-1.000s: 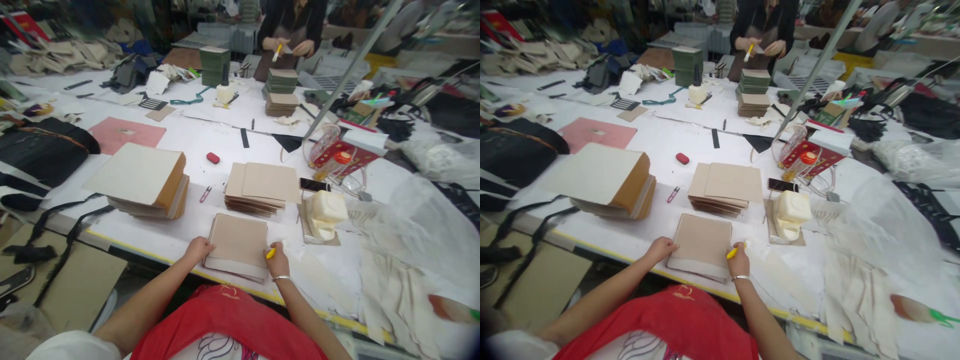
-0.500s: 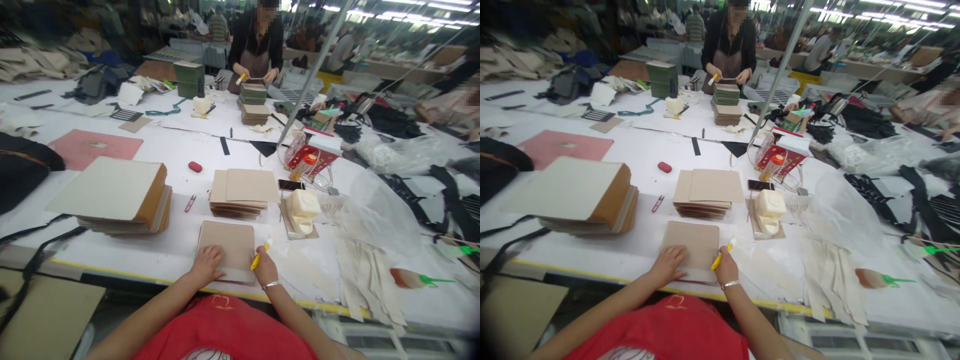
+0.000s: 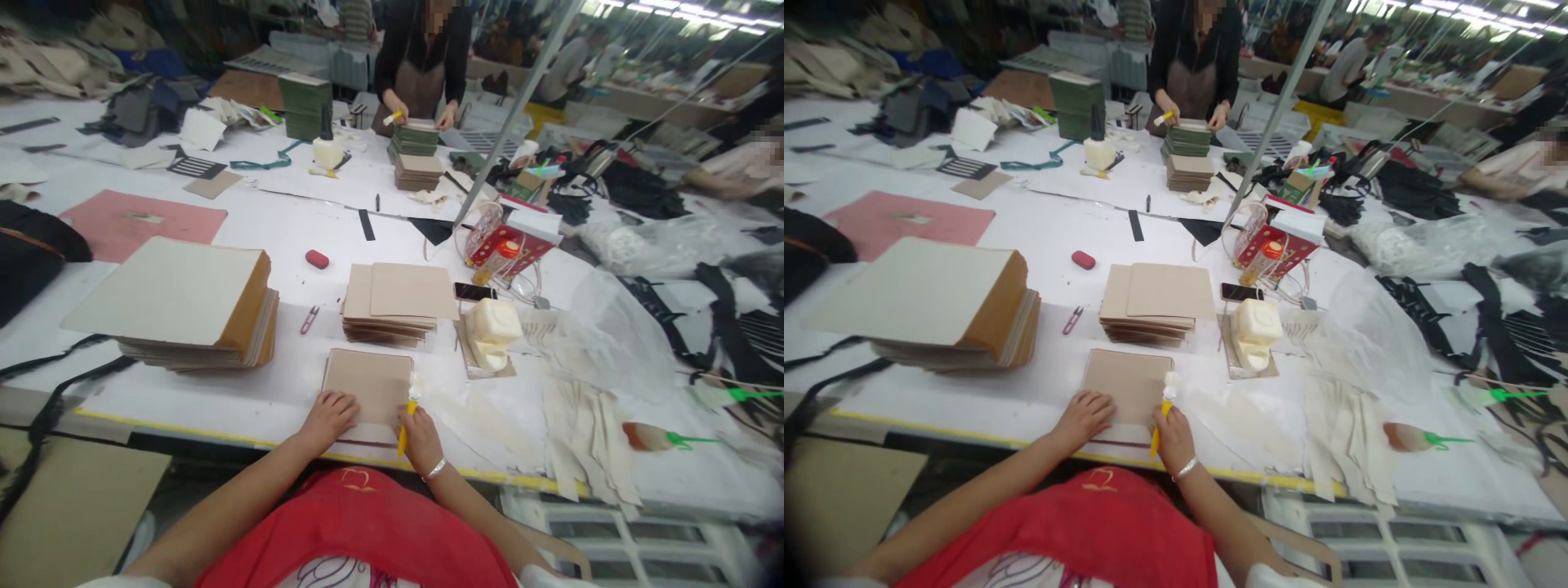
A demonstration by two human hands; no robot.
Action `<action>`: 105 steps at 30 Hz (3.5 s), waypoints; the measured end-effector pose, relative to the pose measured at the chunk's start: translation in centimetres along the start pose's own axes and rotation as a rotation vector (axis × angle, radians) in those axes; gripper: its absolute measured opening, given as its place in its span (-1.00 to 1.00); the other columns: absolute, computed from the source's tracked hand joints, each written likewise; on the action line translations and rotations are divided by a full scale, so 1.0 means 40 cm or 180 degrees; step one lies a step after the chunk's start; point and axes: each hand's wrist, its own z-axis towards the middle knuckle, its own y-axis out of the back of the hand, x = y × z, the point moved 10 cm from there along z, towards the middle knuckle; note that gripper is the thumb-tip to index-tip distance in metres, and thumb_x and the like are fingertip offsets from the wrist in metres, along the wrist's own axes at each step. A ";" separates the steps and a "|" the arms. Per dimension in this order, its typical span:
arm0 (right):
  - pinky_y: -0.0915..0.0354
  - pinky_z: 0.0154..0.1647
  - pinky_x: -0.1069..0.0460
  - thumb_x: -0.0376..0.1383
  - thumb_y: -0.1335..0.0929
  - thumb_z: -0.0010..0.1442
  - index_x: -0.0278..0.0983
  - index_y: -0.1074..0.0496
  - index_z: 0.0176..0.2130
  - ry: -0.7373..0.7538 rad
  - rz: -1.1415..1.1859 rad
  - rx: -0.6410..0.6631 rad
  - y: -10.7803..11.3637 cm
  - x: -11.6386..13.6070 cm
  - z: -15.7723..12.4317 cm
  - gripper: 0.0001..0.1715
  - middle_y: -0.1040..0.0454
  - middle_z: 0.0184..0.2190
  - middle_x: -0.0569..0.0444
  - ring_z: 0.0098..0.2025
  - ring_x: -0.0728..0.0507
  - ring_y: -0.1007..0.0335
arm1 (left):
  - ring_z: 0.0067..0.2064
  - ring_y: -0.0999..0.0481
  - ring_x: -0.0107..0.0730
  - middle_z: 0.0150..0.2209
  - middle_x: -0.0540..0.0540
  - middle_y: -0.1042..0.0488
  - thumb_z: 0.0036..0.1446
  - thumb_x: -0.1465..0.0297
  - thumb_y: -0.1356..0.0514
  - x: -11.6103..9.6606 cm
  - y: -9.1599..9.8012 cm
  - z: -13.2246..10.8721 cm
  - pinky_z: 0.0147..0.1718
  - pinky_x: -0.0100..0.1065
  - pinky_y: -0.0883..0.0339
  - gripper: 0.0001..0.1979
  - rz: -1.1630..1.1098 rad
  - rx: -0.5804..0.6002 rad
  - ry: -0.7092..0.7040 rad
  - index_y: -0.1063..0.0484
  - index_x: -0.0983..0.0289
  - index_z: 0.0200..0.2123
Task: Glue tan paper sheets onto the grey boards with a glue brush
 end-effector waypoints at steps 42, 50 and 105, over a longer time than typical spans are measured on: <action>-0.23 -0.18 -0.07 -0.12 -0.21 0.15 -0.36 -0.17 -0.05 -0.0944 0.0349 -0.0457 -0.007 -0.070 -0.062 -0.55 -0.34 -0.21 -0.11 -0.19 -0.17 -0.22 | -0.33 -0.39 -0.42 -0.38 0.06 -0.37 -0.15 0.42 -0.24 0.254 -0.035 -0.169 -0.27 -0.37 -0.28 -0.73 -0.2243 -0.0250 0.3437 -0.41 0.35 -0.29; -0.24 -0.18 -0.09 -0.12 -0.19 0.17 -0.34 -0.15 -0.02 -0.0879 0.0332 -0.0521 -0.007 -0.070 -0.070 -0.54 -0.35 -0.19 -0.12 -0.19 -0.17 -0.24 | -0.58 -0.33 -0.52 -0.61 -0.02 -0.37 -0.10 0.35 -0.20 0.262 -0.075 -0.165 -0.60 -0.48 -0.16 -0.83 -0.2709 0.0013 0.3968 -0.39 0.36 -0.45; -0.15 -0.25 -0.03 -0.24 -0.23 0.15 -0.33 -0.27 -0.11 -0.0246 -0.0169 -0.0306 0.010 -0.019 -0.041 -0.68 -0.34 -0.36 -0.06 -0.23 -0.17 -0.17 | -0.42 -0.44 -0.47 -0.47 0.04 -0.50 -0.14 0.45 -0.19 0.320 -0.076 -0.138 -0.43 -0.50 -0.23 -0.93 -0.2063 0.0070 0.3424 -0.45 0.31 -0.48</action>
